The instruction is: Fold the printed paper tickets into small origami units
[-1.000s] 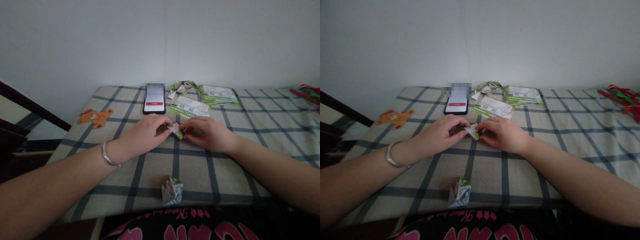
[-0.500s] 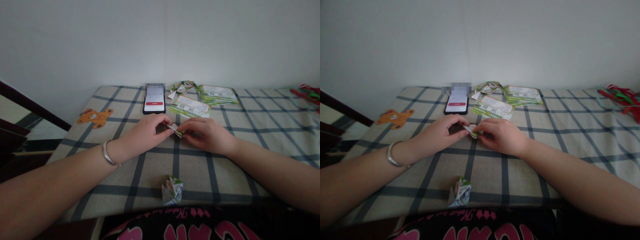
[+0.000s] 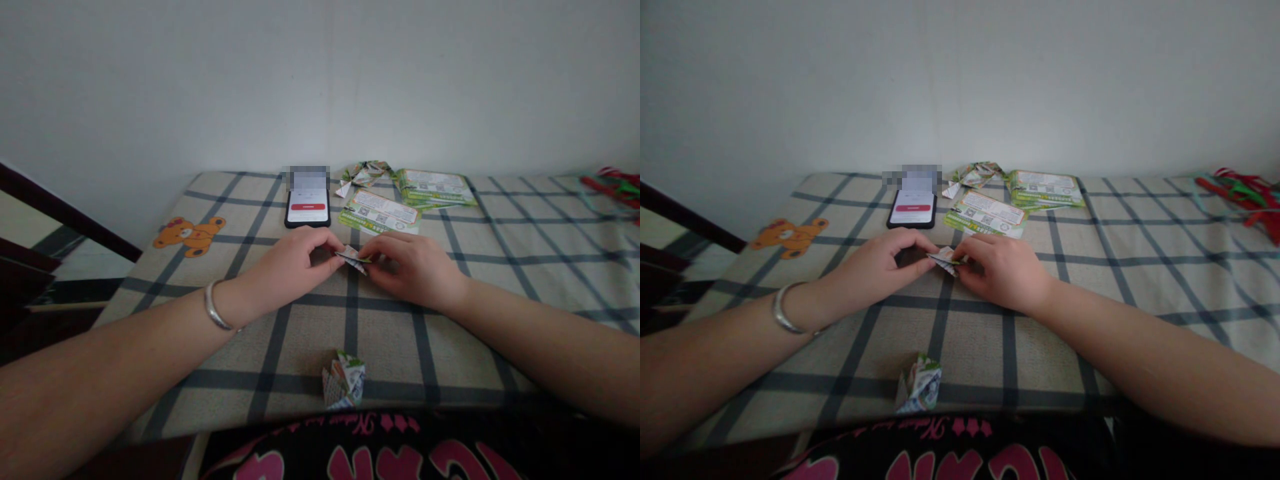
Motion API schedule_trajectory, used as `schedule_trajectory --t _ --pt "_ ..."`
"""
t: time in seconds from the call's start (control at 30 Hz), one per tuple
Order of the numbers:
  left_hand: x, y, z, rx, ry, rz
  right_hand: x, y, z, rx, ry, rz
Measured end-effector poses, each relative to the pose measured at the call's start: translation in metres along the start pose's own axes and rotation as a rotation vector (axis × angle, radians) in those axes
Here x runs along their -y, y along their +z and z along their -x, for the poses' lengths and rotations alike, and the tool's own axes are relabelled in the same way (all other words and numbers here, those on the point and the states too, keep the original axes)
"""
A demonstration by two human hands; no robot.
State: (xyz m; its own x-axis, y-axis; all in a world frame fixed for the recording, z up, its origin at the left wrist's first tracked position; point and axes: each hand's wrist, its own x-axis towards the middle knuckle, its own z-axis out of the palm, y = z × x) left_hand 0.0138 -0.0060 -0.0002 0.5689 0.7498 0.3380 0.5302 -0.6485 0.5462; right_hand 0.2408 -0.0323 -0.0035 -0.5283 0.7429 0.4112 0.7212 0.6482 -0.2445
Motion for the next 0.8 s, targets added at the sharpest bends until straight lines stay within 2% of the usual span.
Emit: schedule_trajectory --t 0.13,0.3,0.4,0.6,0.8 --pt "-0.002 0.001 0.000 -0.007 -0.038 0.059 0.001 0.002 0.001 -0.025 -0.001 0.043" --pt "-0.004 0.006 0.001 0.003 -0.072 0.056 0.006 0.003 0.001 -0.019 -0.112 0.222" --pt "-0.005 0.009 0.003 0.004 -0.077 0.033 0.007 0.004 0.002 -0.044 -0.119 0.243" --pt "-0.006 0.012 0.003 -0.016 -0.074 0.000 0.002 0.008 0.001 -0.102 -0.089 0.138" --pt "-0.002 0.011 0.002 -0.011 -0.063 -0.062 -0.003 0.007 -0.001 -0.012 -0.065 -0.056"
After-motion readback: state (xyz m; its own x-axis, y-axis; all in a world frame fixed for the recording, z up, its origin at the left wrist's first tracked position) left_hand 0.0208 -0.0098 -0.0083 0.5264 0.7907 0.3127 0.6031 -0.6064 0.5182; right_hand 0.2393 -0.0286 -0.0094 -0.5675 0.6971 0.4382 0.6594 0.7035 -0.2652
